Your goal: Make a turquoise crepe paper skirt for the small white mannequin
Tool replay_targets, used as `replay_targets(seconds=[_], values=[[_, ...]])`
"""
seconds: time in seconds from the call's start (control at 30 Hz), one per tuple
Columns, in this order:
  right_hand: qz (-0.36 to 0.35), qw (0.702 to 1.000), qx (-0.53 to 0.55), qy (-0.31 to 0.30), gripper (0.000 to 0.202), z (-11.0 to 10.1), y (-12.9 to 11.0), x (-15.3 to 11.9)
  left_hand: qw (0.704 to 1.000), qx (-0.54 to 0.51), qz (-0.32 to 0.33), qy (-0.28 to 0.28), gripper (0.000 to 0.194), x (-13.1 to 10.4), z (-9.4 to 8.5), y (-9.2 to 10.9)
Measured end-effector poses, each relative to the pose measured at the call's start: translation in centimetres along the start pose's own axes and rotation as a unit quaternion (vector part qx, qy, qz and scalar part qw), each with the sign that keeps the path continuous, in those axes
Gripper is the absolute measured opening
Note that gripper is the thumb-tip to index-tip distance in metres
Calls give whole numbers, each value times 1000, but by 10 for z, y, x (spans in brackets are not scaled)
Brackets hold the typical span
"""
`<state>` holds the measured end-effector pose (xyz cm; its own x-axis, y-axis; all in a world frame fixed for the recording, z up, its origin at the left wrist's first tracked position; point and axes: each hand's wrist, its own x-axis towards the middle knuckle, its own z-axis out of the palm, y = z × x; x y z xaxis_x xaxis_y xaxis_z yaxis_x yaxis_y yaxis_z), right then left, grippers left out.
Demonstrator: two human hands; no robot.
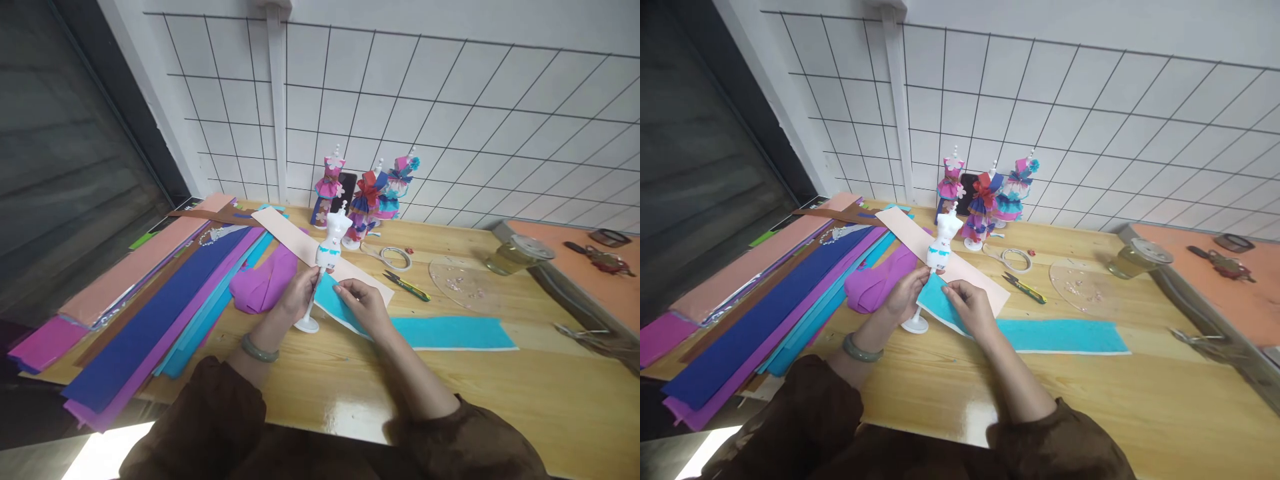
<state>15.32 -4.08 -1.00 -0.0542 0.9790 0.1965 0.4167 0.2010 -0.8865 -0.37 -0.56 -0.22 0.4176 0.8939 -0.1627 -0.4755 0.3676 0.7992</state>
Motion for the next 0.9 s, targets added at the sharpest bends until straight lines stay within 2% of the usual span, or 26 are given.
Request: replay_targets(seconds=[0.2, 0.3, 0.43, 0.5, 0.63, 0.7, 0.77, 0.9], values=[[-73, 990, -118, 17, 28, -1, 2, -1, 999, 40, 19, -31, 33, -3, 0, 4], [-103, 982, -155, 29, 30, -1, 4, -2, 998, 65, 9, -25, 39, -3, -1, 4], [-55, 988, -140, 29, 37, -5, 6, 1, 997, 72, 23, 8, 45, -1, -6, 7], [-25, 991, -131, 0, 41, -10, 6, 4, 997, 59, 37, 13, 46, -1, -9, 12], [-9, 986, -111, -124, 39, -27, 7, 9, 998, 33, 59, 12, 50, 0, -18, 22], [1, 983, -100, -154, 37, -35, 9, 11, 997, 31, 73, 18, 48, 1, -23, 26], [16, 987, -83, -137, 36, -43, 11, 13, 996, 37, 84, 23, 46, 3, -27, 27], [43, 998, -29, -46, 38, -56, 11, 14, 996, 36, 83, 13, 49, 6, -28, 26]])
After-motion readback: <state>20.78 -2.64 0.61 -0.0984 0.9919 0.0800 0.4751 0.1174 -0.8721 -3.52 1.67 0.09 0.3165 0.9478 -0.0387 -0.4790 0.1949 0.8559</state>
